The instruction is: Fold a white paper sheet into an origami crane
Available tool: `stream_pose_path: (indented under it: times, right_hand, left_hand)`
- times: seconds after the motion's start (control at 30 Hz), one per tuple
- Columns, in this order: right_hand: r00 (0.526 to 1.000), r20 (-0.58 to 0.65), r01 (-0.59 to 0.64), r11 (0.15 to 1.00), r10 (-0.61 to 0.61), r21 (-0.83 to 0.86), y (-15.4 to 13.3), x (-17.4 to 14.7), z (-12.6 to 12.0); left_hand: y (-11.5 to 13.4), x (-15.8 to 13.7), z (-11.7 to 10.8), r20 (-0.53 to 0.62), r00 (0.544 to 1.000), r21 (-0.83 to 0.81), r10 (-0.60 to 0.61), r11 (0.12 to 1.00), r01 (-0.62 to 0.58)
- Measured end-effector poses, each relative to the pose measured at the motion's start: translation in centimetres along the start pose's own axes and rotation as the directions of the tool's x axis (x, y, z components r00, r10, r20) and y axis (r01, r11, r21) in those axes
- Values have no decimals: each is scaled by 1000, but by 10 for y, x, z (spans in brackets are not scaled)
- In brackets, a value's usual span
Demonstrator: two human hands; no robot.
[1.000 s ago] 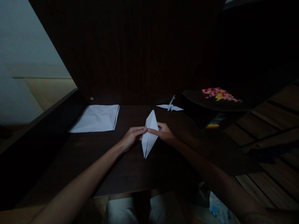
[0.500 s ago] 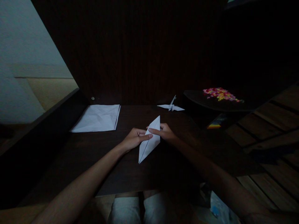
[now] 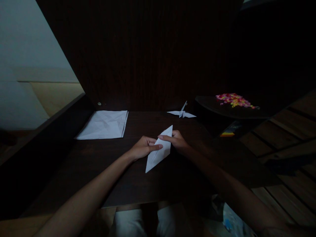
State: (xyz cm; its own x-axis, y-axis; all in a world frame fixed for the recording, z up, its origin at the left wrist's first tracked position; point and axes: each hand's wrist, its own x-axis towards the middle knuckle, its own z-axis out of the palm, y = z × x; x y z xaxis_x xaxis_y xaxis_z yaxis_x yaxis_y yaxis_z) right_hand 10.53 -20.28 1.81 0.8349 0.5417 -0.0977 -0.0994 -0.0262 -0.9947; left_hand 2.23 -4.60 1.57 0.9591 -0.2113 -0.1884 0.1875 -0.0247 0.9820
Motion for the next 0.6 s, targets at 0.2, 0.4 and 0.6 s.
stream_pose_path:
  times: [0.2,0.4,0.6]
  right_hand:
    - [996,60,57,982,-69,179,4,5,-2]
    - [983,163,63,986,-89,157,1,2,-3]
    - [975,174,118,985,-139,125,8,3,-2]
  left_hand:
    - [2,2,-4,-152,988,-197,18,979,-48]
    - [4,5,-10,-297,953,-330,51,932,-153]
    - [2,6,-11,-321,945,-335,55,927,-167]
